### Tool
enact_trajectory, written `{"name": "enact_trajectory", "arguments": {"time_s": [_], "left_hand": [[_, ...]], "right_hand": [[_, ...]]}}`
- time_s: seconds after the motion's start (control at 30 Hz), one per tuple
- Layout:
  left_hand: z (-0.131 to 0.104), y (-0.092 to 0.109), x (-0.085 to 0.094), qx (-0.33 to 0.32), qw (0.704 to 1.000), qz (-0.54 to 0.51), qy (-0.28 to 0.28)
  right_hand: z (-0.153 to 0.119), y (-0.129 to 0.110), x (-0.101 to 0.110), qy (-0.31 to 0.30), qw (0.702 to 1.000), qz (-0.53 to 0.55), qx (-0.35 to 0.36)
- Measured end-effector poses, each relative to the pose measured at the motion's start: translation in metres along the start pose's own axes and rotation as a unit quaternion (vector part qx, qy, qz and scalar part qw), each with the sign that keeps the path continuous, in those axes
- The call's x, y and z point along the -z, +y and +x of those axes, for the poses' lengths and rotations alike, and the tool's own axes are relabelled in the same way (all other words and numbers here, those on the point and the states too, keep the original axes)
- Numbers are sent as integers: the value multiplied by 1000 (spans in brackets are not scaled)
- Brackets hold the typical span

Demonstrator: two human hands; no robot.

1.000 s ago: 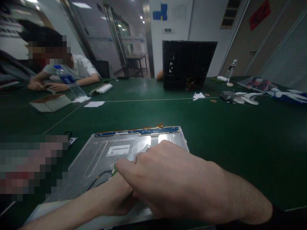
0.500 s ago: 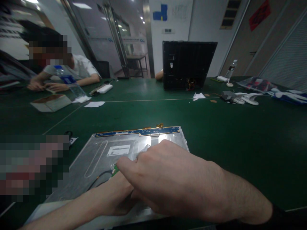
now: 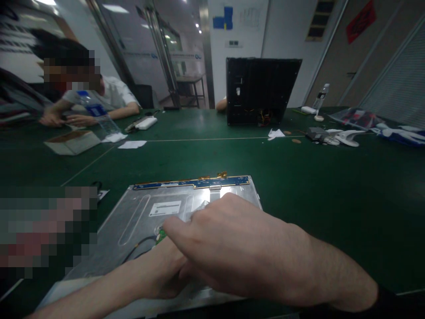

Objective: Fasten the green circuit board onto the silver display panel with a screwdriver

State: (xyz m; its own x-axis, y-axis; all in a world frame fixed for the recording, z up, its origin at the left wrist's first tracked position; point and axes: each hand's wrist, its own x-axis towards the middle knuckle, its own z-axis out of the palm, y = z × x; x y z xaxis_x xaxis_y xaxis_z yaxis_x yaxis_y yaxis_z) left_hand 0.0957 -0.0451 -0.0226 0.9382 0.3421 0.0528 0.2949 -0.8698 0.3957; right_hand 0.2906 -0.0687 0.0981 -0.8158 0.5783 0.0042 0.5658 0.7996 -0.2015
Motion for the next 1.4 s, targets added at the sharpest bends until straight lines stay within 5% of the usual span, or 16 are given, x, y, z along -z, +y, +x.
{"name": "enact_trajectory", "arguments": {"time_s": [1.4], "left_hand": [[-2, -1, -2, 15, 1000, 6, -4]], "right_hand": [[-1, 1, 0, 8, 1000, -4, 1]]}}
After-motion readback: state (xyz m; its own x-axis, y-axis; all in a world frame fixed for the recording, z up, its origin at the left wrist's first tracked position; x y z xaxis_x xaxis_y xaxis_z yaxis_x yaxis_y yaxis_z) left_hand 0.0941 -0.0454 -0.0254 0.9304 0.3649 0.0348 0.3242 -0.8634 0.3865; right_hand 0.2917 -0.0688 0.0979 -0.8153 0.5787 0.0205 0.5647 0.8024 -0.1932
